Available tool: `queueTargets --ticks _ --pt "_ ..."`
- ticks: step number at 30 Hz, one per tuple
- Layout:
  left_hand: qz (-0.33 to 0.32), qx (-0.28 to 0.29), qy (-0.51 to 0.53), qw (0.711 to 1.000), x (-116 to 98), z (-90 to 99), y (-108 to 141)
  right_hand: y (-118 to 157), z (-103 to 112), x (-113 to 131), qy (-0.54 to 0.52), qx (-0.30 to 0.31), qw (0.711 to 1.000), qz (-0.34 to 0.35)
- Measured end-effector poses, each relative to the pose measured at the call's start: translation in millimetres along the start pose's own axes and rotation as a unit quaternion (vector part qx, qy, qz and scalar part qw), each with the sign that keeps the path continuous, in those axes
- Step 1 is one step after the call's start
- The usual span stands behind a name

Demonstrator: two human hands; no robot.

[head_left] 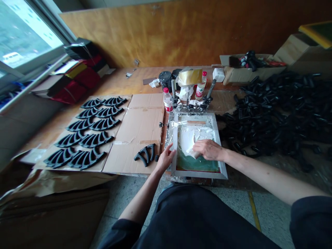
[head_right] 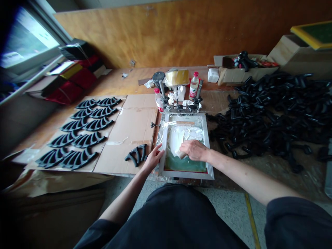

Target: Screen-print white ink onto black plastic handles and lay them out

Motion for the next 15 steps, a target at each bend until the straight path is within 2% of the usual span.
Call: queueTargets --ticks 2,5,7,9,11,13,15 --pt "-0.002 0.001 0.001 1.0 -1 0.7 0 -5 6 -8 -0.031 -0.007 0.999 -0.023" --pt "-0.002 0.007 0.013 1.0 -4 1.5 1 -11 9 -13 -0.031 -0.086 0.994 -0.063" --pt "0.0 0.01 0.027 1.0 -5 1.4 2 -5 4 -5 -0.012 -0.128 0.99 -0.049" --pt "0.001 0.007 0.035 0.999 -5 1.1 2 7 -3 5 -0.011 -0.133 0.991 -0.02" --pt "0.006 0.0 0.038 0.999 -4 1.2 2 13 -6 8 -0.029 -0.111 0.993 -0.006" --pt "0.01 0.0 0.04 0.999 -5 1.9 2 8 2 -1 -0.053 -0.096 0.993 -0.041" --pt "0.01 0.012 0.048 0.999 -10 3.9 2 -9 19 -22 -0.065 -0.122 0.984 -0.115"
Point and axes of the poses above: each hand's wrist, its own y-axis away from the middle knuckle, its own z-axis out of the back of the hand, x = y × z, the point moved 7 cm from there along -y, towards the middle knuckle, and after that the axes turned 3 degrees about -x, right-handed, at the moved point
